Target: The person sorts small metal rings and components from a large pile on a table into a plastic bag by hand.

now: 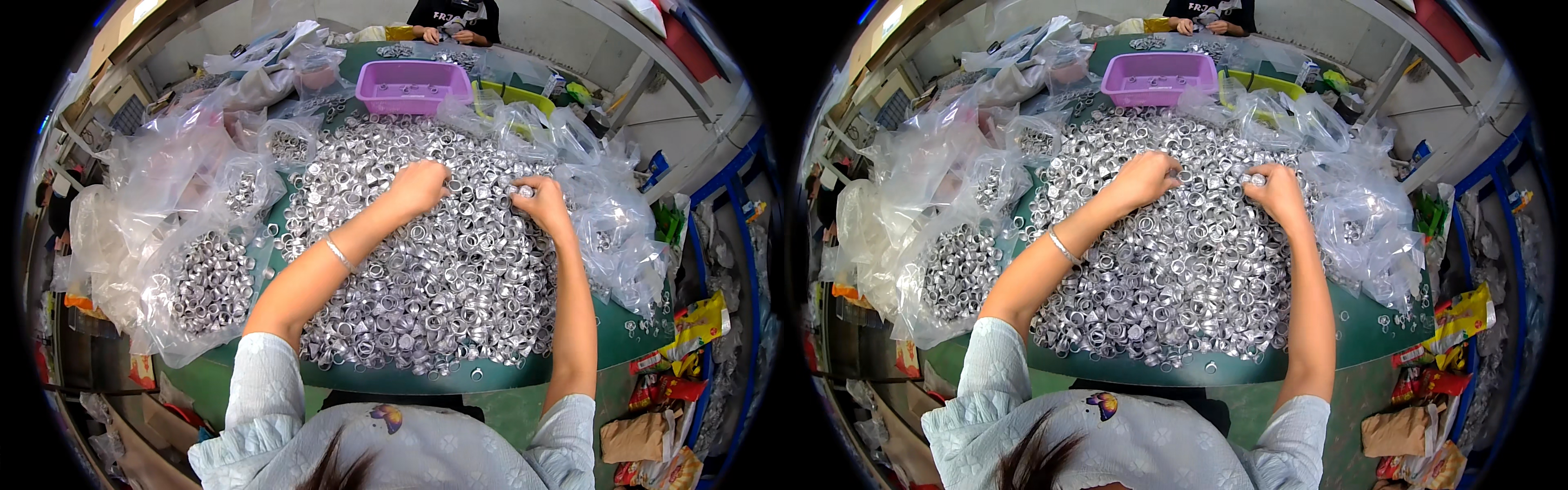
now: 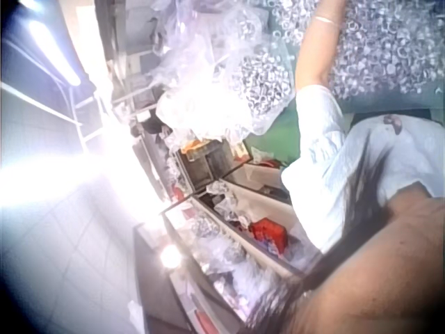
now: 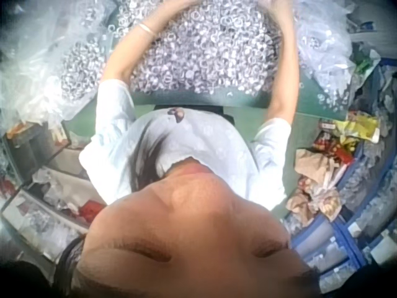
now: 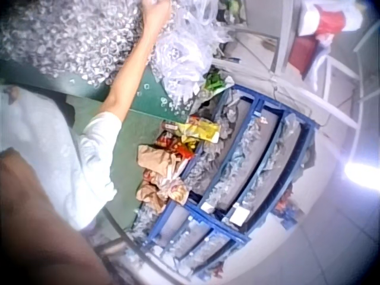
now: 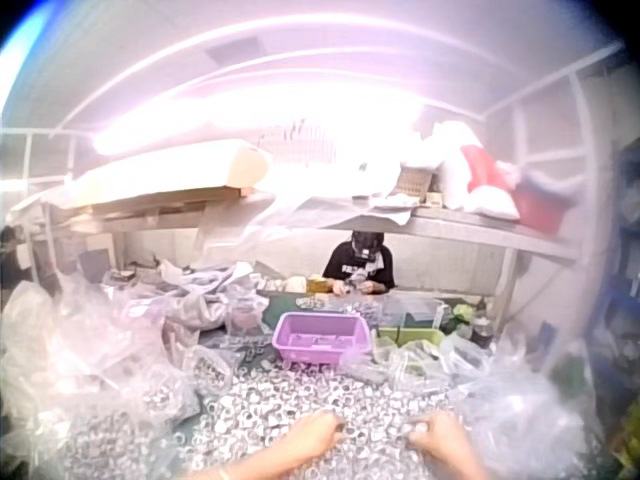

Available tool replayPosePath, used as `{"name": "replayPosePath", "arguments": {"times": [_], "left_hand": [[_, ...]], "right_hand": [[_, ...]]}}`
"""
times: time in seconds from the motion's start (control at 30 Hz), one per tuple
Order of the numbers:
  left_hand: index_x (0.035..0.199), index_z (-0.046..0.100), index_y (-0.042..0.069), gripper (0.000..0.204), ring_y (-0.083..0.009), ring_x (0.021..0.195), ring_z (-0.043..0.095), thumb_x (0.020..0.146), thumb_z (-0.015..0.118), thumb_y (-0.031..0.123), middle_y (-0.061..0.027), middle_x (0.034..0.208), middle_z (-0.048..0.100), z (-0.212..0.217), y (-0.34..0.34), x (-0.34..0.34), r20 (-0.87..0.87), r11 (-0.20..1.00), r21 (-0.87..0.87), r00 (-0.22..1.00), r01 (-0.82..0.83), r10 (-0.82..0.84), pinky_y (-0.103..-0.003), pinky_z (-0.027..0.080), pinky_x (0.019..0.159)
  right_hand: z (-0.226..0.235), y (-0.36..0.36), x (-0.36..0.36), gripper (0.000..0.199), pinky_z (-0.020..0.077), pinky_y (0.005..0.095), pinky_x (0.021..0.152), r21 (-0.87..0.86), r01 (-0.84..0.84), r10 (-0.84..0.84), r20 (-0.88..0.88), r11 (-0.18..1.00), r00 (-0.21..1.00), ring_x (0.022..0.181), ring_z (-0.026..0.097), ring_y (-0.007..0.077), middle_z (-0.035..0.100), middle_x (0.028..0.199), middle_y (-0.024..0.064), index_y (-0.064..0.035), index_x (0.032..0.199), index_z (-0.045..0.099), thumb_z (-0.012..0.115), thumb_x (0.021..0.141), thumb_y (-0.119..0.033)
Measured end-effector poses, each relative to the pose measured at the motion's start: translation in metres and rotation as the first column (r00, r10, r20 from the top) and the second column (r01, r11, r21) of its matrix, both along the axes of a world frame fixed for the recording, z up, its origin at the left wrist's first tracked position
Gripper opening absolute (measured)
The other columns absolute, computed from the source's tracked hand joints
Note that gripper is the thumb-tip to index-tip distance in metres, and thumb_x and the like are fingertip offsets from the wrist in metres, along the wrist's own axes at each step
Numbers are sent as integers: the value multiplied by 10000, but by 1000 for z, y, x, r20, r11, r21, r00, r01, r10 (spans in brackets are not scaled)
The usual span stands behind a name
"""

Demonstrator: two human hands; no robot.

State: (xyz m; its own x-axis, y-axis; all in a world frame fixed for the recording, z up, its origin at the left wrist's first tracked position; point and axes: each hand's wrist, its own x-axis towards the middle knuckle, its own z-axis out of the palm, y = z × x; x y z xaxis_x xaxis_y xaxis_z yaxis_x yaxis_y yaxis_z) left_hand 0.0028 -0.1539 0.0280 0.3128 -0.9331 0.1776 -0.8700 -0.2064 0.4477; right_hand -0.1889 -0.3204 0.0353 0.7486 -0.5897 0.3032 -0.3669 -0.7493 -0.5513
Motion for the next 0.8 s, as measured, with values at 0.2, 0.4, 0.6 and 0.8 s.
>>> {"name": "replayPosePath", "arguments": {"times": [0.2,0.4,0.6,0.8], "left_hand": [[1047,636,64,331,-322,837,632,728,655,151,-167,835,662,-1,-1,-7,37,998,-35,998,48,-47,-392,494,773],[944,659,11,394,-304,787,638,597,703,192,-177,790,653,0,-17,2,-172,997,27,982,-72,76,-365,497,734],[881,654,0,373,-252,738,623,619,766,241,-135,792,642,-11,-18,10,-239,998,-67,971,-15,-2,-337,483,690],[983,575,13,452,-358,803,608,686,763,298,-179,813,637,-9,-10,7,66,992,-53,991,116,-113,-399,465,682]], "right_hand": [[-12,-9,-1,167,440,297,562,-131,-182,209,237,975,949,575,565,211,626,720,104,3,752,620,709,679,-119],[5,4,-19,172,235,174,326,810,-379,-280,530,448,800,420,383,65,566,675,66,-36,942,531,615,820,-122],[-11,-13,-36,260,251,171,294,809,-587,-335,562,30,757,404,369,76,548,729,90,24,1055,500,552,849,-125],[7,9,-30,511,235,167,302,820,-571,-337,550,43,764,391,350,66,547,808,117,-125,1320,380,544,836,-104]]}}
